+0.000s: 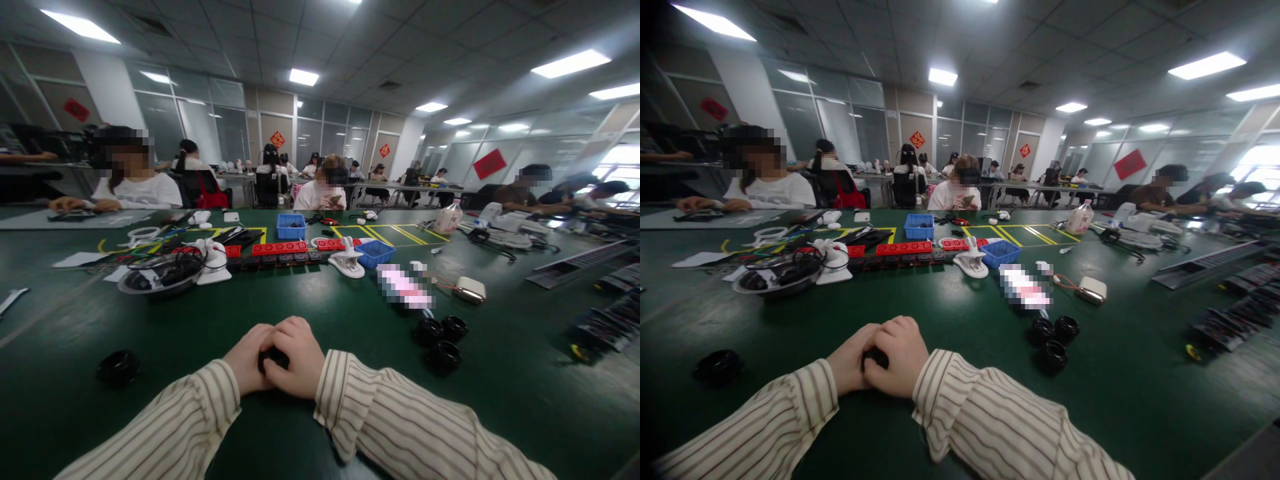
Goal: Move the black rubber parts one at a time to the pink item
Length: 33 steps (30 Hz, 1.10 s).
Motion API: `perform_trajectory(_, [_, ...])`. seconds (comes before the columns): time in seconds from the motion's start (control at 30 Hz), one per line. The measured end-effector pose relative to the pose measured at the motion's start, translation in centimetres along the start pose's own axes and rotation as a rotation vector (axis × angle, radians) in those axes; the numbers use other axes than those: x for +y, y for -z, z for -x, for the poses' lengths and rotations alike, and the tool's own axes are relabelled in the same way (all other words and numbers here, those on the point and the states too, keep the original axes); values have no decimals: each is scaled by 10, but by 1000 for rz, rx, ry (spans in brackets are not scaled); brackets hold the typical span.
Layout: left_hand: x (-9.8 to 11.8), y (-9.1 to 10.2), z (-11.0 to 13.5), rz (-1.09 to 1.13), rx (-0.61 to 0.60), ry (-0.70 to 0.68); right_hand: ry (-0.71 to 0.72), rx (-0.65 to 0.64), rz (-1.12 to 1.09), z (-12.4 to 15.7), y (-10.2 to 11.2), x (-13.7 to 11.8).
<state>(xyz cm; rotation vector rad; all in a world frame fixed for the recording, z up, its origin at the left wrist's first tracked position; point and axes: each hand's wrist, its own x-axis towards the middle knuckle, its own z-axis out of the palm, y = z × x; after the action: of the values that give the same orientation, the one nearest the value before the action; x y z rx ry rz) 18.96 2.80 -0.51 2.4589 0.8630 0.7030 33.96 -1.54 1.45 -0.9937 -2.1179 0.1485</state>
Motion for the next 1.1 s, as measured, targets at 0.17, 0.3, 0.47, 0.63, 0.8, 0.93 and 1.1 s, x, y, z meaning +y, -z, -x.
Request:
perform_trajectory(0.17, [-3, -2, 1, 32, -48, -13, 138, -45, -110, 1, 2, -1])
perform_trajectory(0.3, [-8, -4, 4, 52, -3, 7, 86, -13, -111, 1, 5, -3])
perform_trajectory(0.47, [-8, -2, 2, -24, 2, 22, -101, 15, 13, 0, 2, -1])
perform_trajectory(0.63, [-6, -2, -2, -90, 1, 73, -145, -28, 67, -1, 1, 0])
perform_trajectory(0.8, [-9, -6, -2, -54, 23, 23, 27, -28, -33, 1, 1, -2])
perform_trajectory(0.93, [-9, -6, 1, -25, -2, -1, 120, -21, -119, 2, 3, -5])
perform_trajectory(1.1, [-10, -7, 2, -41, 40, 10, -53, 22, -54, 2, 4, -7])
